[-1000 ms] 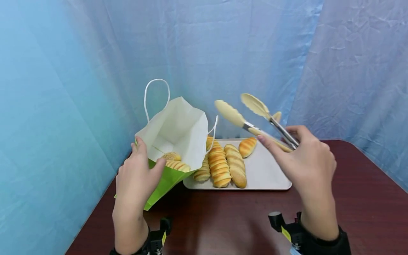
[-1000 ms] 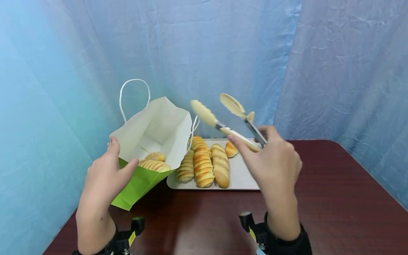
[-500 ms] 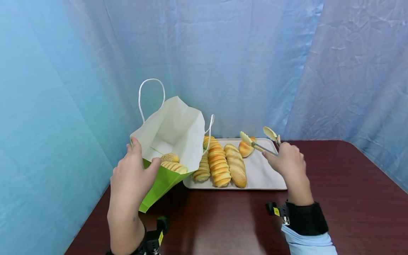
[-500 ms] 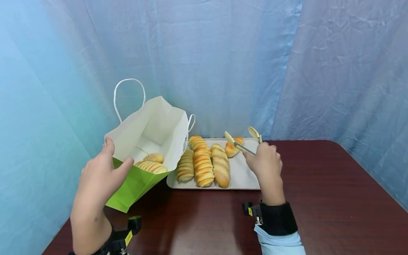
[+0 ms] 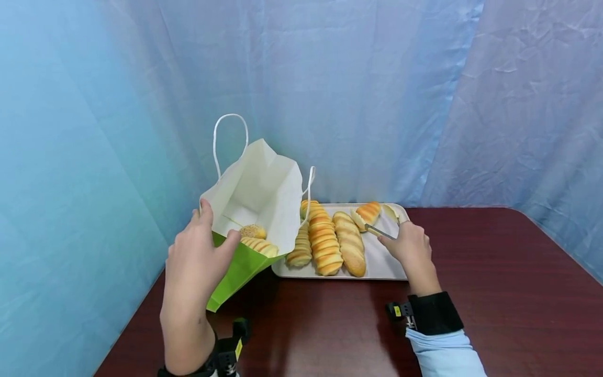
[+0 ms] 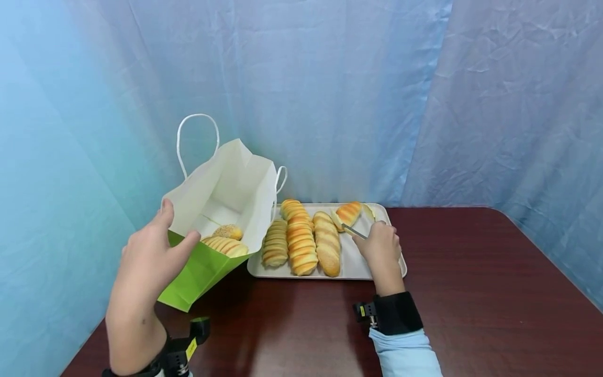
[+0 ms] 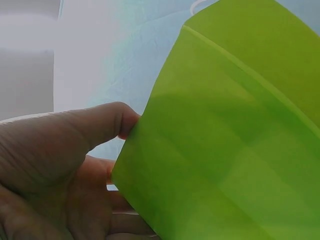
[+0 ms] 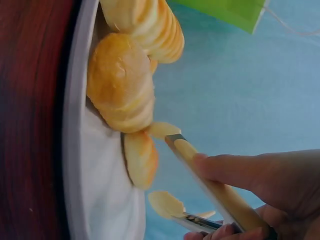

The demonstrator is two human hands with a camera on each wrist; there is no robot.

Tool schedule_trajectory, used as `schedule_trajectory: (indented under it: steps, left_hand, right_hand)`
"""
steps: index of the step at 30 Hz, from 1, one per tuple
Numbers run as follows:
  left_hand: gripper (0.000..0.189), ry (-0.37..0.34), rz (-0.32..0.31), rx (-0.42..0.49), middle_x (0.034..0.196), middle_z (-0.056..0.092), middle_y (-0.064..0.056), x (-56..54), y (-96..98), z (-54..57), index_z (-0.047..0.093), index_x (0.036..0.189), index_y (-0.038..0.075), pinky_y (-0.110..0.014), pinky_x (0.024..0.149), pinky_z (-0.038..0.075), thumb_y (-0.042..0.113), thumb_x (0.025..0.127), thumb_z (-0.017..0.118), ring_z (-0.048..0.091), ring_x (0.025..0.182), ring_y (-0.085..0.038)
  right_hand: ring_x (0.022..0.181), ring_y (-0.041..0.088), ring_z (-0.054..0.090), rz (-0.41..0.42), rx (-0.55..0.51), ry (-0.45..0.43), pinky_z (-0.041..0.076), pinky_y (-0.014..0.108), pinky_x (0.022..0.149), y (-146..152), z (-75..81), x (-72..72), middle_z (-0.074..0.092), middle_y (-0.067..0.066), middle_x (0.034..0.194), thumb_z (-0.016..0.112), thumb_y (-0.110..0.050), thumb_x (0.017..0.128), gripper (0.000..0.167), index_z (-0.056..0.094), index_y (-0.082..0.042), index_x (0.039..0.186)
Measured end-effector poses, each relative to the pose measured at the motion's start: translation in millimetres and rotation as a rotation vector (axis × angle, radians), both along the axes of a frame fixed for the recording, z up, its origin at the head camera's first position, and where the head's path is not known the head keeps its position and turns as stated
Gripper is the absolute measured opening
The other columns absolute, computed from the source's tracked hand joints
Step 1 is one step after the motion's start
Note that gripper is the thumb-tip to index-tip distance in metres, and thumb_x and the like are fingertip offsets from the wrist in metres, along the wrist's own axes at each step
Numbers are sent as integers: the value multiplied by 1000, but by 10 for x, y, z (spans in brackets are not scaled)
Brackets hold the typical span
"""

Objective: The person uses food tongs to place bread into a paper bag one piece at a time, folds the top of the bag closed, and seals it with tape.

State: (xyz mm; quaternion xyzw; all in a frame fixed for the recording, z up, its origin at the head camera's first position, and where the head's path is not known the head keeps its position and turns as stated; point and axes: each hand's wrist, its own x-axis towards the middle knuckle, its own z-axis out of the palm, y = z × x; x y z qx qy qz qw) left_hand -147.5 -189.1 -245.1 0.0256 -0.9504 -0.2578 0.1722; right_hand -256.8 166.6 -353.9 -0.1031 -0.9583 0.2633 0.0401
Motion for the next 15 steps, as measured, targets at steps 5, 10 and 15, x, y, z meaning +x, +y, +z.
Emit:
schedule_trajectory:
  steps: [5,10,15]
  left_hand:
    - [77,-12,-7,7,157,30,-36,2,-30,10,21,160,-2,-38,51,30,27,97,54,37,50,-23]
    - [76,-14,-18,12,156,30,-36,4,-46,7,22,160,-1,-41,56,34,27,97,54,47,59,-28]
    - [75,-9,-28,11,156,31,-37,12,-62,-4,23,160,-2,-44,59,38,27,97,54,55,74,-35]
  right_hand:
    - [77,39,59,-10,38,-47,46,42,57,125,112,73,55,19,83,73,-38,91,45,56,4,92]
    - [71,33,53,-15,77,-114,40,41,59,293,234,161,46,12,74,72,-40,90,45,50,-4,77]
    - [72,32,54,-2,81,-140,41,41,59,334,236,148,48,12,76,74,-44,87,47,52,-4,79]
